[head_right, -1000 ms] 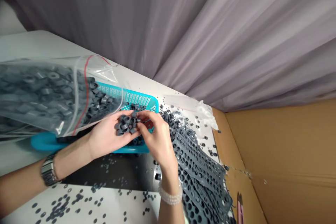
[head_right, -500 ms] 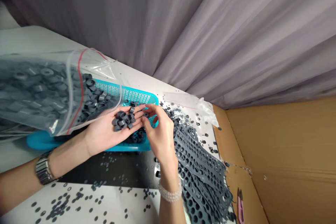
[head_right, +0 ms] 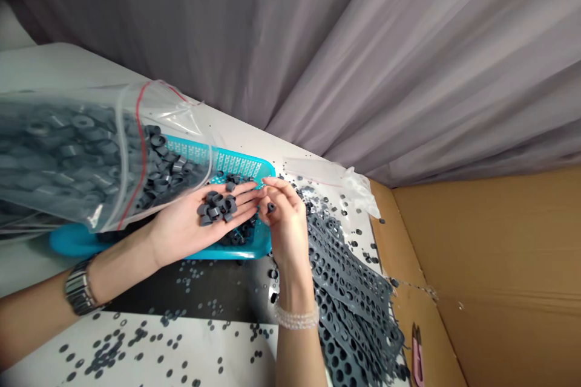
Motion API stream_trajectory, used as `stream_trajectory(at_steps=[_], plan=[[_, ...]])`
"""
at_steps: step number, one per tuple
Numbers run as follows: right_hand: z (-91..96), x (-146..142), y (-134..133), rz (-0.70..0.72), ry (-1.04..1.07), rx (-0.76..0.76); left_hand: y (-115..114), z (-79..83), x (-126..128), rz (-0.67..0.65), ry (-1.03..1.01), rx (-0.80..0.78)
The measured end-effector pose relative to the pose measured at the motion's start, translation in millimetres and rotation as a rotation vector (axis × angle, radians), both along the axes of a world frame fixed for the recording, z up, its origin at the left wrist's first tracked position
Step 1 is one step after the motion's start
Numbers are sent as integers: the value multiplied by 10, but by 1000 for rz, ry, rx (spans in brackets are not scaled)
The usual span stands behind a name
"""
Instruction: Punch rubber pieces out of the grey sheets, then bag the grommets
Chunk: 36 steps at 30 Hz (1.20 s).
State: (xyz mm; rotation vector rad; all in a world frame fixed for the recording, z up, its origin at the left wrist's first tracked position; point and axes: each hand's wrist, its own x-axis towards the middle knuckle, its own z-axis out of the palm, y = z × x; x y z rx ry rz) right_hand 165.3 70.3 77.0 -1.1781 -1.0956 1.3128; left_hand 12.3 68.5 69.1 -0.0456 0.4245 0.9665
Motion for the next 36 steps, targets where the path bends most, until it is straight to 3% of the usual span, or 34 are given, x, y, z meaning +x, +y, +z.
stream_trajectory(at_steps=[7,14,20,22,26,31,36], plan=[[101,-138,-100,61,-664,266,17,-6,14,-19,1,20],[133,-160,-125,67,-800,340,-3,0,49,-36,29,-144],[136,286,-29,-230,-1171,294,-15,-39,-22,-108,-50,-59],[102,468,14,-218,-1262,192,-9,-93,-48,-111,-61,-42],[82,608,38,-164,-1252,94,6,-191,-76,-80,-54,-19],[238,449,-53,-172,-1140,171,1,-169,-78,-68,-73,35],[356,148,-194,60,-1031,289,-20,-52,-62,-5,-1,30]])
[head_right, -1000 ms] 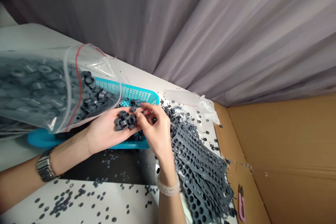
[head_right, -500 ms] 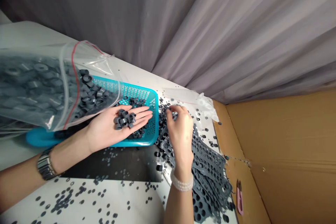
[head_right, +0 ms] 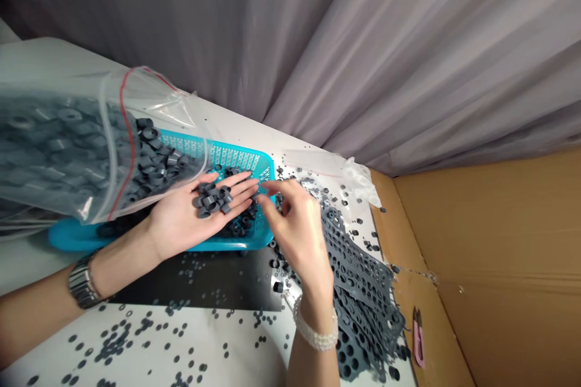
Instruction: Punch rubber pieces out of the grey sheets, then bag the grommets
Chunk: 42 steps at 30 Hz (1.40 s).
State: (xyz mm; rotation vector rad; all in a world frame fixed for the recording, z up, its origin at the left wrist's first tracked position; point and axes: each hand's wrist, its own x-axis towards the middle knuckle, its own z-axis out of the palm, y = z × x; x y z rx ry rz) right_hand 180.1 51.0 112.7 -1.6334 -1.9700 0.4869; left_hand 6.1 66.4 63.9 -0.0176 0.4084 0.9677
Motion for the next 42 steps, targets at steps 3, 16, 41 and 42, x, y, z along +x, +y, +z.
stream_trajectory(at_steps=[3,16,41,42], plan=[[-13,-197,-59,139,25,-69,-9,53,-6,27,39,-4],[-189,-227,65,123,279,-290,-21,90,-35,63,26,58],[-391,-75,247,41,1135,-489,-27,31,-14,58,-43,81],[-400,-61,254,38,1136,-489,-27,28,-12,54,-36,82]])
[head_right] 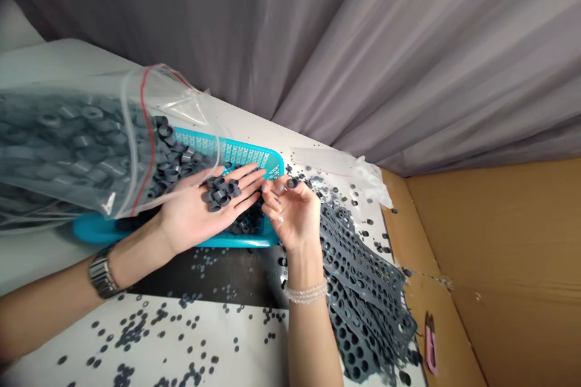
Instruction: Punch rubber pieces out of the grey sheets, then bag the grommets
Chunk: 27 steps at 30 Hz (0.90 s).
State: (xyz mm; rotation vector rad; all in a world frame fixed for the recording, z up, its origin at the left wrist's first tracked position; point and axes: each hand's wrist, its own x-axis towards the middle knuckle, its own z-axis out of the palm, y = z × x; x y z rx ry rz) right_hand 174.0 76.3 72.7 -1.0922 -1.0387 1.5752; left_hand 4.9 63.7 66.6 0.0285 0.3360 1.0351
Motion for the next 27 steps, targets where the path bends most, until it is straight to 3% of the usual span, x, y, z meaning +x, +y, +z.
stream_trajectory(at_steps=[8,14,18,23,27], plan=[[-27,0,18,-56,-25,-88,1,-5,-1,-27,26,-4],[-29,-123,-13,38,-22,-113,22,-52,27,-16,9,-46],[-36,-156,-28,39,-28,-109,37,-114,41,-40,-20,-83],[-39,-211,-43,-67,-98,-86,33,-105,35,-65,-31,-46],[-30,-172,-42,-12,-60,-70,19,-60,16,-50,-19,-23]])
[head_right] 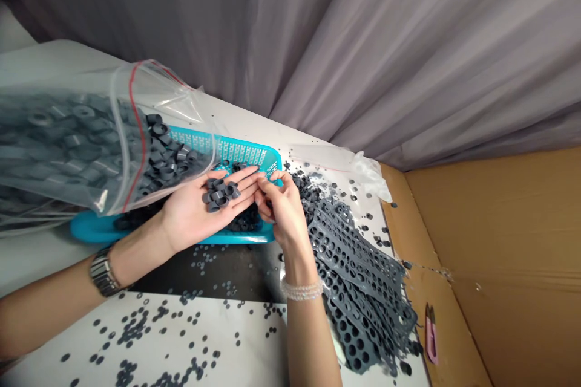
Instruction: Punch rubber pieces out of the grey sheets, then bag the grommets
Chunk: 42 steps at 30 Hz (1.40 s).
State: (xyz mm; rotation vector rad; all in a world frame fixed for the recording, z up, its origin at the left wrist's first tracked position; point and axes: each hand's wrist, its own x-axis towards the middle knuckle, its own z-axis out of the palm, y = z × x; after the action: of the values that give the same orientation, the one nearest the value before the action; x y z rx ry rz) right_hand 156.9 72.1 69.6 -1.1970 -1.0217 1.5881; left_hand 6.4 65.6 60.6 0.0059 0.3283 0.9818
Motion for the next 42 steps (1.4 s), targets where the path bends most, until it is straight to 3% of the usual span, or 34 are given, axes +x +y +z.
stream_trajectory(at_steps=[6,13,17,23,28,32,36,38,42], plan=[[55,38,-13,45,8,-8,-20,66,-26,47,22,7],[74,-99,-103,154,-431,242,-14,95,-30,60,71,34],[102,-73,-113,162,-493,285,-19,125,-22,58,51,46],[113,56,-66,102,-424,246,-45,153,-23,61,41,29],[52,140,-25,161,-393,204,-35,80,-29,40,-13,60],[37,129,-33,194,-355,206,-33,89,-24,69,11,31],[43,64,-51,138,-340,208,-36,116,-17,86,5,21],[40,31,-49,92,-256,184,-35,112,-14,81,7,18],[28,6,-13,13,175,24,-34,87,-15,57,15,22]])
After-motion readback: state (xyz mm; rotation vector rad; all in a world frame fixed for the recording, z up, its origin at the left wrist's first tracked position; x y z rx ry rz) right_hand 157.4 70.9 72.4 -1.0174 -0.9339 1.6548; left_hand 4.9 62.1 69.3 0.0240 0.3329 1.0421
